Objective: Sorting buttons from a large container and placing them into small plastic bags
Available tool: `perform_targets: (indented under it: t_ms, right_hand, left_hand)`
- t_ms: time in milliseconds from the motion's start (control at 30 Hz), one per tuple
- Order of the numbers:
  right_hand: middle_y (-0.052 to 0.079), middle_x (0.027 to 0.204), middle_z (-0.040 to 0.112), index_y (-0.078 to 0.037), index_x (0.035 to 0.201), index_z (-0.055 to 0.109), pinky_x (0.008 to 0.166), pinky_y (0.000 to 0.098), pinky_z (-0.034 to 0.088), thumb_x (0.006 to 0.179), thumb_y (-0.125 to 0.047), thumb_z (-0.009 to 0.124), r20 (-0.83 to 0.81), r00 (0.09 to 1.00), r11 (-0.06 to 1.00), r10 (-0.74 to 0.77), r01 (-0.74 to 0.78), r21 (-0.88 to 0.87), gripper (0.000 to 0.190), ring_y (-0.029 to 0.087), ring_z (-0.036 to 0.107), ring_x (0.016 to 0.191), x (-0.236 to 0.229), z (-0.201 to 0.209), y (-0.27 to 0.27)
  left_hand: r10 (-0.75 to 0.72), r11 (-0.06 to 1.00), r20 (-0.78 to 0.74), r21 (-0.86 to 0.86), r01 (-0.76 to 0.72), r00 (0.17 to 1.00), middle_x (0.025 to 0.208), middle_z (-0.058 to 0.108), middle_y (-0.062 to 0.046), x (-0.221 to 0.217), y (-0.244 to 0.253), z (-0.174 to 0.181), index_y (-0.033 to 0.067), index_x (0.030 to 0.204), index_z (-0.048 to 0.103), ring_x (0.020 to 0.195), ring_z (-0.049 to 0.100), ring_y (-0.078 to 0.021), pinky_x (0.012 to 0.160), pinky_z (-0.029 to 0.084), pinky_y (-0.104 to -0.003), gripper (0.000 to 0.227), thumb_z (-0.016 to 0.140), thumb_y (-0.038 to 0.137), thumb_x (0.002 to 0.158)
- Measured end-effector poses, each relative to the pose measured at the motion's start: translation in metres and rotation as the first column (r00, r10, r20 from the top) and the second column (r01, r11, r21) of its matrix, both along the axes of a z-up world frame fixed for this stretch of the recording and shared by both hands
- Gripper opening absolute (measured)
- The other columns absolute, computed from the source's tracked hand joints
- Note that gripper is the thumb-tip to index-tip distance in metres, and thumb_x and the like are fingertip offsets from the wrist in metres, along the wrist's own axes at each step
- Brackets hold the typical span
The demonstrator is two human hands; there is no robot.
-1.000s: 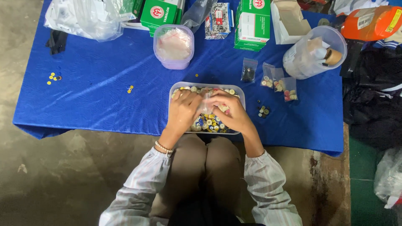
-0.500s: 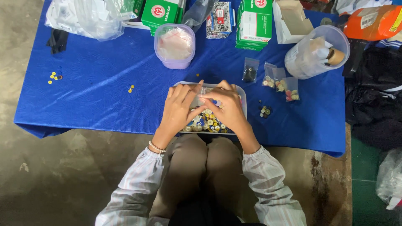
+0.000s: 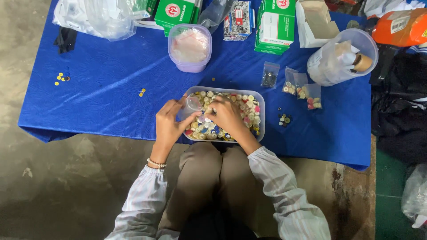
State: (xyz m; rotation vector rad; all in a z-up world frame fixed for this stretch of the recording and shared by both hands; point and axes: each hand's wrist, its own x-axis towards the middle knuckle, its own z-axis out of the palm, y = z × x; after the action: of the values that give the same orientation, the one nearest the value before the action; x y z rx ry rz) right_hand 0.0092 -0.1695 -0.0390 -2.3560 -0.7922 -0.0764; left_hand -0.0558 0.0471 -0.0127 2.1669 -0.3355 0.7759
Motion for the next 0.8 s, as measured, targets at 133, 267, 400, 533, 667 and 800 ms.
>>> perform_targets:
  t_ms: [133,267,400,533,667,800]
  right_hand:
    - [0.007,0.07,0.06,-0.014,0.069,0.069,0.063,0.0399,0.055,0.078,-0.016,0.076,0.089,0.996,0.992,-0.03,0.04,-0.123,0.011,0.028,0.065,0.068,0.009,-0.017,-0.002]
    - [0.009,0.072,0.069,-0.013,0.083,0.078,0.063,0.0359,0.055,0.082,-0.011,0.078,-0.077,0.994,0.985,-0.071,0.082,0.15,0.002,0.027,0.069,0.071,0.014,-0.001,-0.018]
    - [0.008,0.077,0.073,-0.009,0.091,0.079,0.064,0.0285,0.052,0.089,-0.013,0.078,-0.214,0.975,0.924,-0.053,0.129,0.36,0.005,0.018,0.067,0.071,0.002,0.043,-0.044]
    - [0.012,0.082,0.074,-0.002,0.097,0.078,0.065,0.0276,0.051,0.088,-0.001,0.076,-0.225,0.971,0.851,0.077,0.054,0.522,0.009,0.019,0.065,0.073,-0.007,0.086,-0.034]
    - [0.013,0.079,0.071,-0.002,0.097,0.078,0.066,0.0342,0.05,0.087,-0.001,0.076,-0.068,0.997,0.975,0.044,-0.028,0.221,0.01,0.023,0.064,0.072,-0.01,0.094,-0.02]
    - [0.013,0.078,0.071,-0.004,0.095,0.079,0.068,0.0343,0.05,0.089,-0.004,0.076,-0.068,0.998,0.991,0.003,0.006,0.137,0.007,0.023,0.064,0.073,-0.007,0.09,-0.016]
  left_hand:
    - [0.002,1.0,0.001,-0.002,-0.002,1.0,0.078,0.066,-0.012,0.001,-0.003,0.0,-0.002,0.111,0.075,0.072,0.068,-0.0291,0.069,0.057,-0.038,0.052,0.094,0.026,0.072]
    - [-0.032,0.999,-0.015,0.0,0.032,0.999,0.078,0.067,-0.014,-0.001,-0.012,0.01,-0.0044,0.1,0.075,0.074,0.069,-0.0307,0.07,0.058,-0.037,0.043,0.093,0.026,0.075]
    - [-0.045,0.998,-0.064,0.042,0.048,0.997,0.081,0.069,-0.019,-0.003,-0.028,0.041,-0.0073,0.094,0.075,0.076,0.07,-0.0318,0.071,0.058,-0.04,0.037,0.089,0.023,0.078]
    - [-0.065,0.995,-0.118,0.073,0.074,0.991,0.085,0.072,-0.017,0.006,-0.042,0.038,-0.0037,0.103,0.076,0.082,0.071,-0.0289,0.077,0.059,-0.036,0.041,0.089,0.026,0.078]
    - [-0.122,0.99,-0.014,0.07,0.123,0.992,0.085,0.07,-0.013,0.016,-0.051,0.0,-0.0007,0.103,0.075,0.083,0.07,-0.03,0.073,0.058,-0.038,0.037,0.086,0.026,0.08]
    - [-0.1,0.993,-0.03,0.067,0.102,0.995,0.088,0.069,-0.01,0.018,-0.054,0.001,0.0009,0.105,0.075,0.085,0.068,-0.028,0.075,0.057,-0.037,0.038,0.087,0.024,0.078]
